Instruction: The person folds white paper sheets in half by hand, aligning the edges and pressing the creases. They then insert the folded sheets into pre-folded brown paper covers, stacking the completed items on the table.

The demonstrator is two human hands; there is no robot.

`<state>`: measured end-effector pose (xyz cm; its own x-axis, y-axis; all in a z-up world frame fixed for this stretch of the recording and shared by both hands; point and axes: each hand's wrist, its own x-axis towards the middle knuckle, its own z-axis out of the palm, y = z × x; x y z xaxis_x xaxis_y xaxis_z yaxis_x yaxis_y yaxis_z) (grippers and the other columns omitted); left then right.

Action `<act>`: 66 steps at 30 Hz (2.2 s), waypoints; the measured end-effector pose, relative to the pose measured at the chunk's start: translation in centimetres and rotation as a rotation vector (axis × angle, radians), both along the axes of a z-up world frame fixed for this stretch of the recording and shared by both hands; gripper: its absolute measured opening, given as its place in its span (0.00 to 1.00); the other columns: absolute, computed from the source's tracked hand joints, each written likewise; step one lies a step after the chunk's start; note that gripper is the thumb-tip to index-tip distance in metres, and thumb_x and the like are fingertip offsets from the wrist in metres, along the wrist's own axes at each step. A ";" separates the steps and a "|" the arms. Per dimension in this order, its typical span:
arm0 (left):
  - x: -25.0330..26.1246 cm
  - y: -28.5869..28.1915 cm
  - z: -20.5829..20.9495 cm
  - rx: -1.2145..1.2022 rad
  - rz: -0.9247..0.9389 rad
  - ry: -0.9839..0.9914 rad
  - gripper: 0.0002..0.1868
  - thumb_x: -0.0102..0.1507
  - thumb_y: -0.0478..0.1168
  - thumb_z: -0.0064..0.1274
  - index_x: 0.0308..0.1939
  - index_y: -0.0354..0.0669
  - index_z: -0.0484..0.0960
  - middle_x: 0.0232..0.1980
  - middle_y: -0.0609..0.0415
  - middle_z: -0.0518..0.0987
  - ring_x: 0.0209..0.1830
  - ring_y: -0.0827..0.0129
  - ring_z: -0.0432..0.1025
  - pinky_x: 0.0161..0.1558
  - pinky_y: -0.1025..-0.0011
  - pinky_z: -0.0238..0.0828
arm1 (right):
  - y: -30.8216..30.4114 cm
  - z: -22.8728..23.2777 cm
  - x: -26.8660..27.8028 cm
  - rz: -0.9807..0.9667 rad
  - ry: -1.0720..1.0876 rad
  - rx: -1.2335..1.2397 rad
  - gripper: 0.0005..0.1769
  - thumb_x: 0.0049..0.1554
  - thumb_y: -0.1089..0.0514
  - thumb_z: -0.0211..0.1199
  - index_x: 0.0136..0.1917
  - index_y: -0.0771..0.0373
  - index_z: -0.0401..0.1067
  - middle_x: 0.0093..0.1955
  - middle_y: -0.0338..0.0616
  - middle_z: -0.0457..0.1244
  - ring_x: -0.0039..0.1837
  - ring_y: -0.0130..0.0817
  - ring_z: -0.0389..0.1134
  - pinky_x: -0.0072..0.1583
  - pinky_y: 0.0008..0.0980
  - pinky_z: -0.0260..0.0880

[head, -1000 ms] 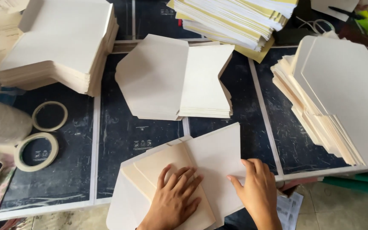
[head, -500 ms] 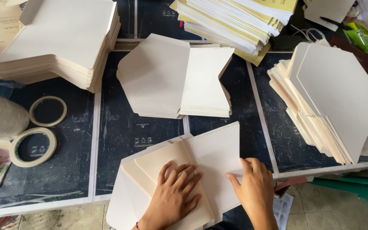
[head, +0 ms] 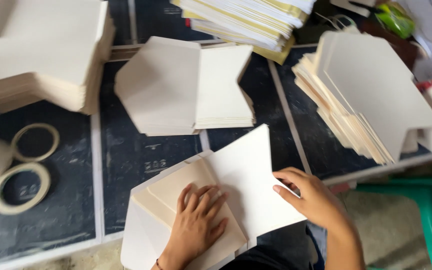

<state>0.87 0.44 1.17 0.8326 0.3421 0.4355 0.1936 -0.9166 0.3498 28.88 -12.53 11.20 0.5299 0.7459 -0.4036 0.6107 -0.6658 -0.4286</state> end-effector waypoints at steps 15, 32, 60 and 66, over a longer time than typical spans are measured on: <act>0.7 0.0 -0.8 0.134 0.149 0.100 0.28 0.67 0.61 0.50 0.71 0.63 0.78 0.74 0.61 0.75 0.72 0.62 0.69 0.75 0.46 0.56 | 3.9 -2.6 -7.2 0.133 0.674 0.781 0.32 0.72 0.50 0.45 0.85 0.66 0.52 0.85 0.53 0.54 0.86 0.42 0.55 0.82 0.43 0.55; -2.1 1.6 0.6 -0.629 0.555 -0.759 0.30 0.74 0.34 0.43 0.80 0.32 0.57 0.78 0.38 0.56 0.82 0.47 0.60 0.85 0.49 0.56 | 5.1 -11.0 -16.6 0.515 0.009 0.642 0.39 0.73 0.56 0.45 0.87 0.76 0.34 0.92 0.68 0.30 0.92 0.63 0.28 0.88 0.56 0.30; -1.9 -0.8 1.0 0.109 0.159 0.099 0.24 0.72 0.54 0.46 0.71 0.63 0.79 0.81 0.63 0.71 0.77 0.48 0.62 0.70 0.49 0.55 | -0.2 -10.2 -3.8 0.074 -0.715 0.212 0.32 0.50 0.37 0.80 0.59 0.58 0.80 0.62 0.41 0.68 0.61 0.50 0.68 0.59 0.53 0.70; -1.9 -0.6 0.9 0.094 0.152 0.091 0.24 0.72 0.55 0.46 0.71 0.63 0.79 0.82 0.63 0.70 0.77 0.48 0.61 0.69 0.48 0.55 | -0.2 -3.6 -1.3 0.106 -0.295 0.297 0.20 0.60 0.50 0.72 0.61 0.62 0.76 0.62 0.45 0.72 0.61 0.44 0.75 0.58 0.43 0.76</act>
<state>-1.05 -0.20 2.08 0.8118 0.4280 0.3971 0.3589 -0.9023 0.2389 27.62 -12.73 7.56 0.5043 0.8635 -0.0057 0.7943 -0.4664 -0.3893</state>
